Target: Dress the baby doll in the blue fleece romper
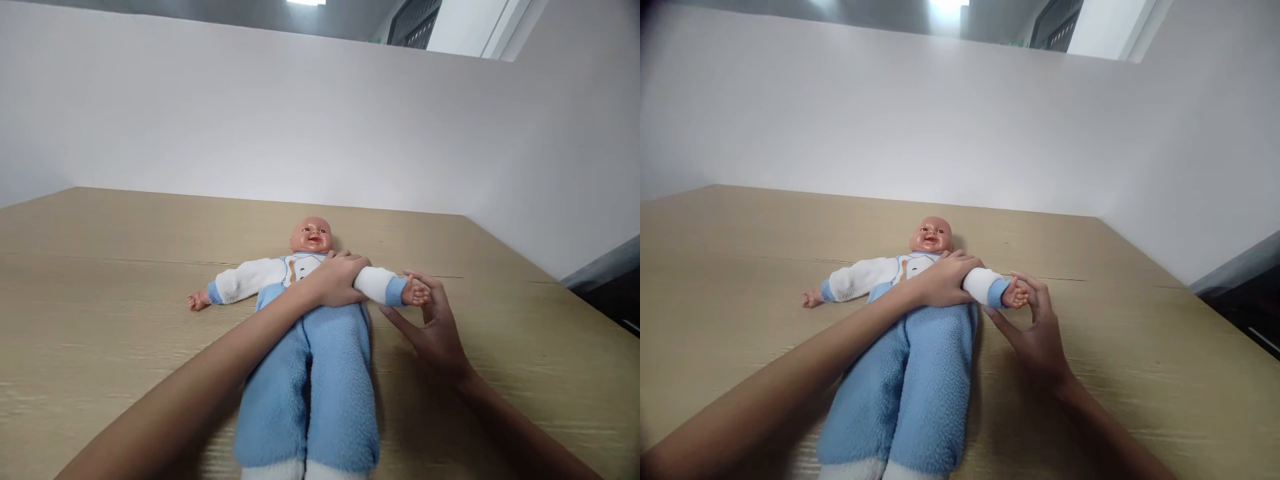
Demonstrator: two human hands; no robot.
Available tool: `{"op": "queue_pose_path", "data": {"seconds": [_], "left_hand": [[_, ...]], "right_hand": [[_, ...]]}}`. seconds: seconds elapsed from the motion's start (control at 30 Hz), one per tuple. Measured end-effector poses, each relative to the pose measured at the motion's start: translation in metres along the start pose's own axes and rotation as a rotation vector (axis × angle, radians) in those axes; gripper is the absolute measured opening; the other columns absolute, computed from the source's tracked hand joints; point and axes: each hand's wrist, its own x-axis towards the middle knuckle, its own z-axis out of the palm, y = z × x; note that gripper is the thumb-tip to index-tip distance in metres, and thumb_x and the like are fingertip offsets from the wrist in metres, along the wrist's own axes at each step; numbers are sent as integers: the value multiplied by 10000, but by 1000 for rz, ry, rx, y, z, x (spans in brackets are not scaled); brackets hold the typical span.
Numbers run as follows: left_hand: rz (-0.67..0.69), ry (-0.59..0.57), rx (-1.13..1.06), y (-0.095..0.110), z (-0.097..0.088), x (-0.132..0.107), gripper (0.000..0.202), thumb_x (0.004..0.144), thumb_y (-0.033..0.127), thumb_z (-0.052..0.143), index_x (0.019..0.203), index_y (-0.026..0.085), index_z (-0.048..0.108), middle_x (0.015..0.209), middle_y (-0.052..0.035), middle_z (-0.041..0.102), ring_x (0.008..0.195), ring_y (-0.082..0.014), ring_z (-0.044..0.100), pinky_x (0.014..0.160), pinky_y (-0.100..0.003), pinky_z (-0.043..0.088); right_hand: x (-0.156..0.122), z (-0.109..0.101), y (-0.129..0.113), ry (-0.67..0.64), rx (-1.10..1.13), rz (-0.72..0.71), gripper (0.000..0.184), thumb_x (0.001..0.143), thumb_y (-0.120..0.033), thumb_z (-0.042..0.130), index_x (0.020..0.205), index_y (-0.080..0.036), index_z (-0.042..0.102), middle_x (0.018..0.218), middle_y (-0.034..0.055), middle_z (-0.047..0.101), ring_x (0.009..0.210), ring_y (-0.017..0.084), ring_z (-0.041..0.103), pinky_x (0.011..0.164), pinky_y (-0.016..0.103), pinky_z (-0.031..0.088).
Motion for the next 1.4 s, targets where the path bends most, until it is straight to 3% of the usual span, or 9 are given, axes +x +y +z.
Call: {"op": "queue_pose_path", "data": {"seconds": [0.13,0.33,0.5,0.6,0.7,0.87,1.07,1.27,1.4], "left_hand": [[-8,104,-106,-3,0,-6,361,870,338,752,1205,224,683,1198,-95,767,1109,-326,658,952,-440,479],[-31,283,-419,-5,-6,-10,253,873,254,713,1107,159,709,1112,-99,787,994,-278,701,899,-388,521],[-150,396,-701,-6,-16,-19,402,896,310,731,1256,131,713,1271,-118,787,1162,-315,716,1046,-436,545],[-206,465,-792,-12,-21,-27,446,911,389,755,1280,141,727,1330,-116,776,1250,-329,696,1152,-469,497],[-282,568,-897,-22,-24,-35,430,904,474,772,1182,146,764,1300,-109,786,1279,-335,682,1191,-477,469],[-378,767,-1133,-36,-32,-49,545,873,549,822,1212,130,735,1294,-118,777,1301,-340,668,1189,-473,475],[-450,799,-1573,-48,-40,-63,608,910,620,782,1291,148,745,1198,-117,814,1252,-365,724,1145,-479,539],[-449,887,-1698,-59,-47,-69,576,917,594,784,1339,204,732,1195,-93,820,1284,-365,716,1133,-510,561],[-436,926,-1715,-71,-48,-73,534,911,616,777,1277,229,753,1160,-93,826,1277,-386,718,1085,-529,591]], "right_hand": [[-3,6,17,-138,-37,128,719,904,-590,792,1485,-264,521,1455,163,644,1336,395,636,1138,590,523],[-17,18,15,-444,-176,-180,458,1024,-305,614,1480,-323,582,1498,117,616,1430,375,532,1230,633,420],[-25,31,0,-558,-108,-149,521,1058,-274,531,1577,-307,492,1578,135,547,1457,361,484,1253,625,381],[-20,38,-14,-562,40,-30,469,1094,-395,503,1555,-306,524,1571,123,568,1460,359,489,1254,603,366],[-11,49,-28,-514,265,129,423,1096,-503,489,1437,-289,619,1461,94,662,1417,341,548,1175,516,456],[7,89,-39,-441,561,302,370,1029,-595,600,1181,-282,726,1198,31,766,1084,275,676,958,401,540],[29,137,-51,-388,889,440,344,886,-559,822,1090,-285,778,1148,-3,797,1082,247,697,982,349,522],[28,148,-64,-431,924,452,309,933,-550,786,1102,-293,815,1143,14,800,1120,265,699,1071,413,501],[19,142,-62,-480,789,302,340,964,-609,721,973,-281,810,1153,35,745,1173,275,644,1095,414,472]]}}
